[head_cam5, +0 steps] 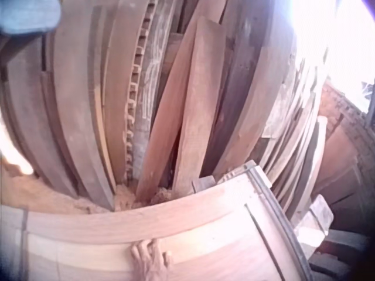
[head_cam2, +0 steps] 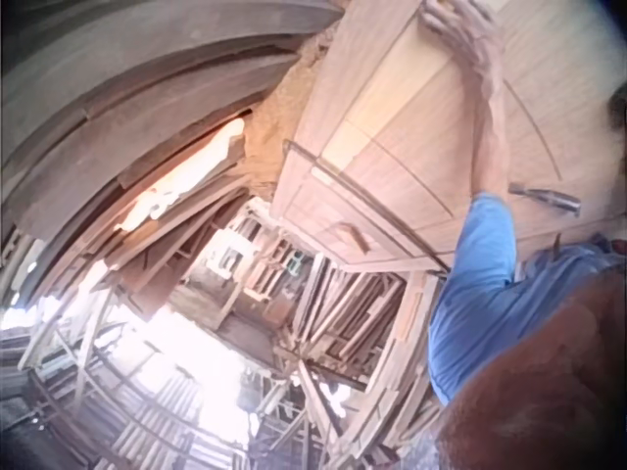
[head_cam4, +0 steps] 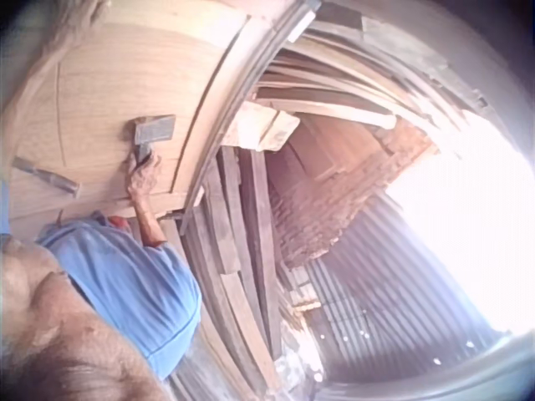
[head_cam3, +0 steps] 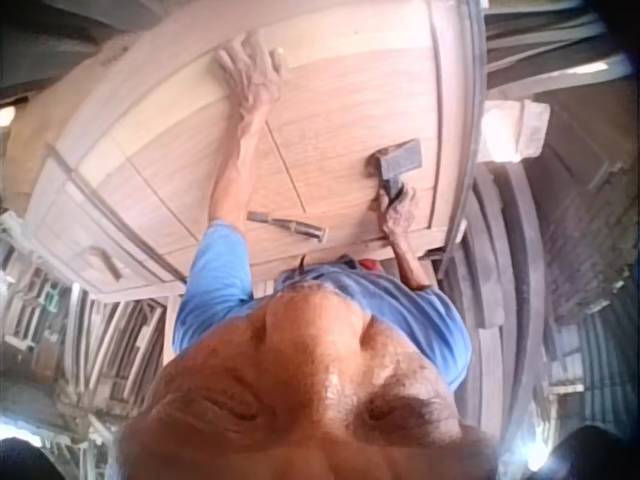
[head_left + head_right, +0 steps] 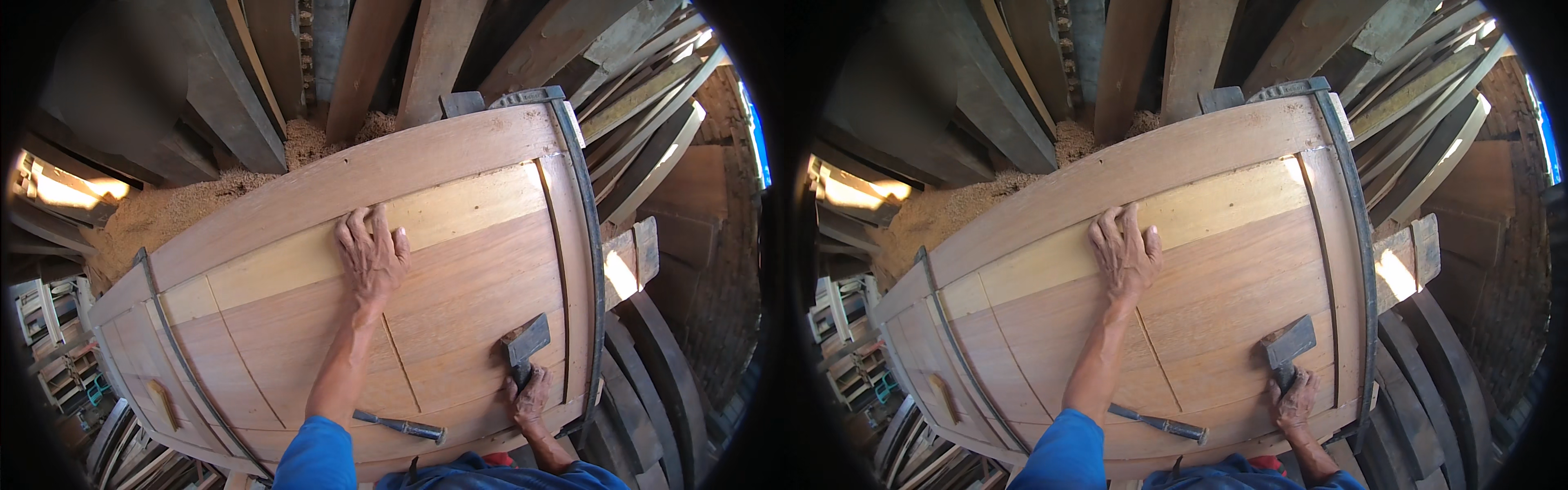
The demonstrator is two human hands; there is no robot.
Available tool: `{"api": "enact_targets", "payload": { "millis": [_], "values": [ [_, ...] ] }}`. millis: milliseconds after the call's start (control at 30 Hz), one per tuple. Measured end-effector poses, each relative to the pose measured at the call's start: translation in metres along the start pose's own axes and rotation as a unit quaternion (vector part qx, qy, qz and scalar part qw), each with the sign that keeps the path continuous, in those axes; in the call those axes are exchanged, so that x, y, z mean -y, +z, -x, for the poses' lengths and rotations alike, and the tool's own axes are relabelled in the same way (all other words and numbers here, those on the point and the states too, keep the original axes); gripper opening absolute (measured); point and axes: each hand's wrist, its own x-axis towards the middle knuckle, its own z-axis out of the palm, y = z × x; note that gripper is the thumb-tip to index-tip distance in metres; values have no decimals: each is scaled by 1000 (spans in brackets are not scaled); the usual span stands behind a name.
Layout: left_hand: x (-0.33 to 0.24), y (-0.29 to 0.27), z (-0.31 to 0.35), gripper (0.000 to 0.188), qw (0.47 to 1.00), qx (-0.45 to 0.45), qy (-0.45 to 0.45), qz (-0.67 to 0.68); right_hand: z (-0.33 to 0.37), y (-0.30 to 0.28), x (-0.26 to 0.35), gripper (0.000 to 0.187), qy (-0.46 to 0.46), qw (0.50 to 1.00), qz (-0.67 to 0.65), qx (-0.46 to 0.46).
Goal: The person assembles a wooden door by fitting planks into a frame, using a hammer and chisel to adjust joints and a metal bar to align the structure. They repeatedly check fit and alignment, tapping pieces into place and smoothing surfaces.
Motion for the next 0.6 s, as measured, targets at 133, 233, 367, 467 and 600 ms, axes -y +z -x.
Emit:
{"api": "enact_targets", "payload": {
  "millis": [133,233,367,467,600],
  "values": [
    [-1,17,-3,69,990,58,128,-25,-3,-7,2,59,2,1000,0,9],
    [-35,23,-13,76,982,126,144,-3,-4,-6,4,59,3,1000,-4,6],
    [-75,17,-16,80,987,117,111,13,-3,-11,7,57,6,1000,-18,18],
    [-70,24,-9,80,983,110,143,4,1,-14,7,57,7,999,-34,19],
    [-67,44,-16,77,983,92,155,-45,3,-7,9,54,44,998,-39,19]
  ]
}}
